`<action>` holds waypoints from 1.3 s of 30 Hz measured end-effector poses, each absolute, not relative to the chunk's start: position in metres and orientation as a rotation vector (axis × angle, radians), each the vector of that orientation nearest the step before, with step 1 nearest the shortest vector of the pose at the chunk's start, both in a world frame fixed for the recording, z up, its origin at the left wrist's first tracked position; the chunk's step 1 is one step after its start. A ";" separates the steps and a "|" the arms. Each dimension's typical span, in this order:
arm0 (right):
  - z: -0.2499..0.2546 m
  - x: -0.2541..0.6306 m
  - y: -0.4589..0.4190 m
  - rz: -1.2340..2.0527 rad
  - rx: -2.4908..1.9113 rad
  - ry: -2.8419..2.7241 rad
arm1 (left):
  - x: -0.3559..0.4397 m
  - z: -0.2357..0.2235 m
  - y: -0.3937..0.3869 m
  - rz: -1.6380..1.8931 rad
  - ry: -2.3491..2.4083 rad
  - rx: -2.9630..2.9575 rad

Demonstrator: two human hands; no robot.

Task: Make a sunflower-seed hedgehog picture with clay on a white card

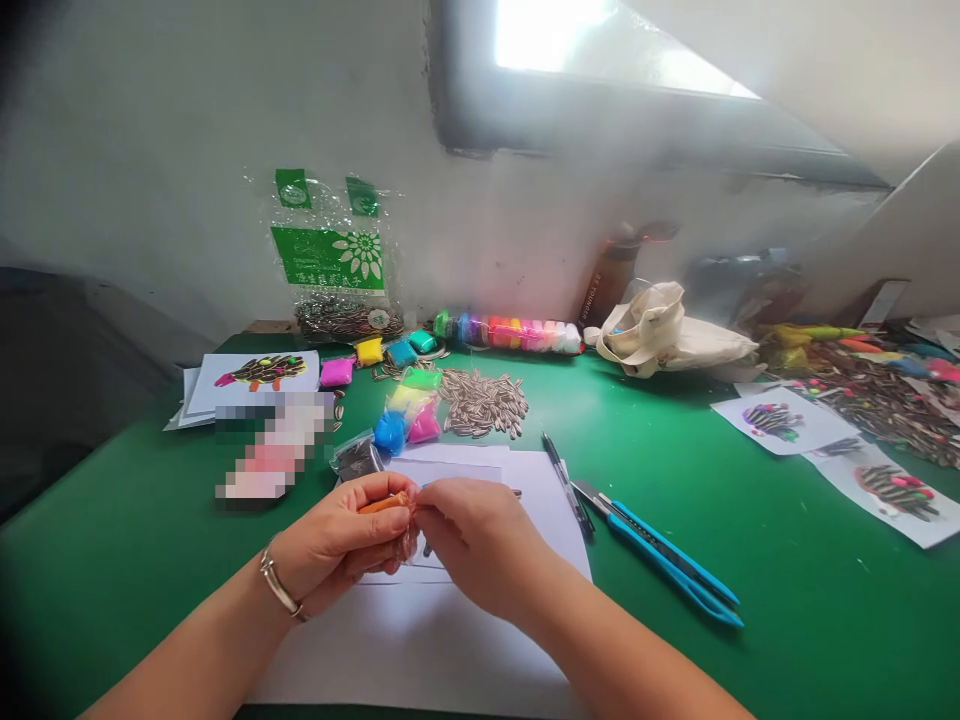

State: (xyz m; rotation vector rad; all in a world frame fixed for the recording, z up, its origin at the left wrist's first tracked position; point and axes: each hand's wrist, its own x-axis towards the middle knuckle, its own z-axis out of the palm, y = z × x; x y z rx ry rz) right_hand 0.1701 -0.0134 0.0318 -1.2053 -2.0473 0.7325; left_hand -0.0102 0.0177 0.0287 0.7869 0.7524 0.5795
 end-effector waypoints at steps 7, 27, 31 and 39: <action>0.033 0.168 -0.009 1.222 -1.184 -1.649 | -0.009 0.026 0.020 0.609 0.747 0.862; 0.033 0.166 -0.013 0.879 -1.405 -1.938 | -0.006 0.027 0.020 0.592 0.872 0.929; 0.030 0.167 -0.012 0.776 -1.451 -1.949 | -0.007 0.029 0.019 0.623 0.905 0.929; 0.030 0.169 -0.015 0.685 -1.370 -2.012 | -0.005 0.032 0.018 0.642 0.909 0.921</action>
